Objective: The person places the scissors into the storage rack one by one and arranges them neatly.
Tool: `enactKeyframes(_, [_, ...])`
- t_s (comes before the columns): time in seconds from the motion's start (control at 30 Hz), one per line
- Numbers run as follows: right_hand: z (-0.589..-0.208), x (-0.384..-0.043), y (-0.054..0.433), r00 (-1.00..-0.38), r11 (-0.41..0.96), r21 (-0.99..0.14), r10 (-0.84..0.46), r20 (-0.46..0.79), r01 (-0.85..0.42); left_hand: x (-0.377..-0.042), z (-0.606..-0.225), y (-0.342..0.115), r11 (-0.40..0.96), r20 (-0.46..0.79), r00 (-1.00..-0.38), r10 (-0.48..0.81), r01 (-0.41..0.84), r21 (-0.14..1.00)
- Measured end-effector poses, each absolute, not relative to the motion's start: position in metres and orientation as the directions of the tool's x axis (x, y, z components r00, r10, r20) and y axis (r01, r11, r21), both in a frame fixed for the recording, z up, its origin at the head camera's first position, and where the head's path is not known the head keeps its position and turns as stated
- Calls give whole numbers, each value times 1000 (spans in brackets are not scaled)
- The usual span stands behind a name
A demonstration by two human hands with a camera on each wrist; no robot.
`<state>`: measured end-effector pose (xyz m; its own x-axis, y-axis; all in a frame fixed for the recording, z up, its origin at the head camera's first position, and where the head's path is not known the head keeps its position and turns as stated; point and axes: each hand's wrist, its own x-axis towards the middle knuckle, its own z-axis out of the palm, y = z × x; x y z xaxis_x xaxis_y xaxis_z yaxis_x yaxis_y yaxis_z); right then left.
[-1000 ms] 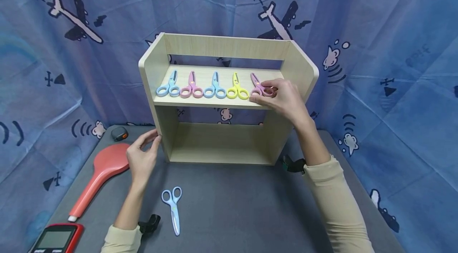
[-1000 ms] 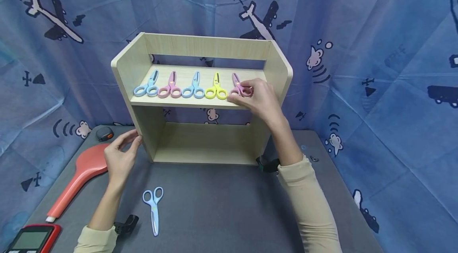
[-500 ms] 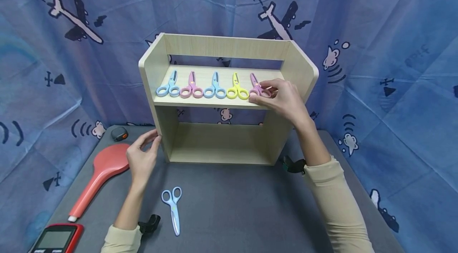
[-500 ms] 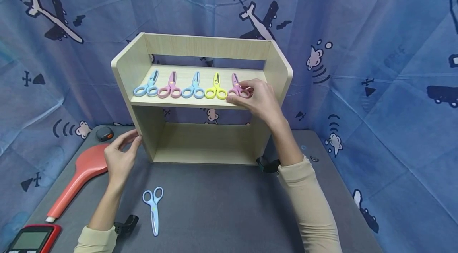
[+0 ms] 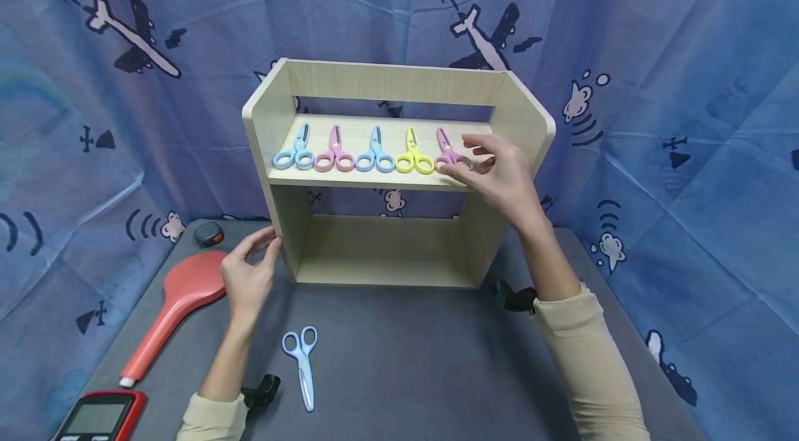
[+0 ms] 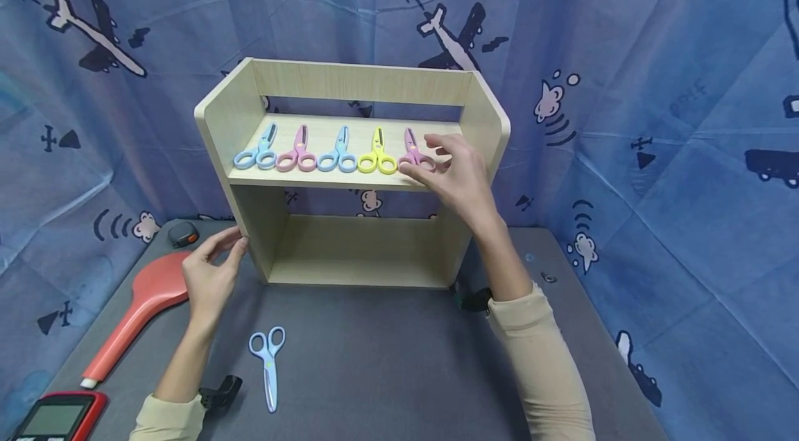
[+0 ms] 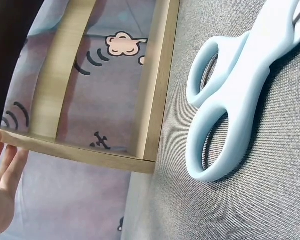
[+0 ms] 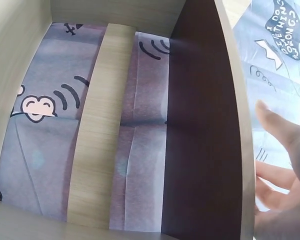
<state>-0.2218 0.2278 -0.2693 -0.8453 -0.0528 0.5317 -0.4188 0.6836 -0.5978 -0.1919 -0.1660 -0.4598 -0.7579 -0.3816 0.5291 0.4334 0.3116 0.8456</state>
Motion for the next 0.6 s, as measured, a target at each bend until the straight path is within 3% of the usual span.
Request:
enactKeyframes(0.27, [-278, -193, 219, -749, 610, -583, -26, 662, -536, -193, -460, -167, 313, 529, -756, -386, 433, 846])
enactKeyframes(0.6, [-308, -153, 184, -727, 369, -637, -201, 656, -677, -194, -459, -166, 312, 535, -750, -389, 439, 843])
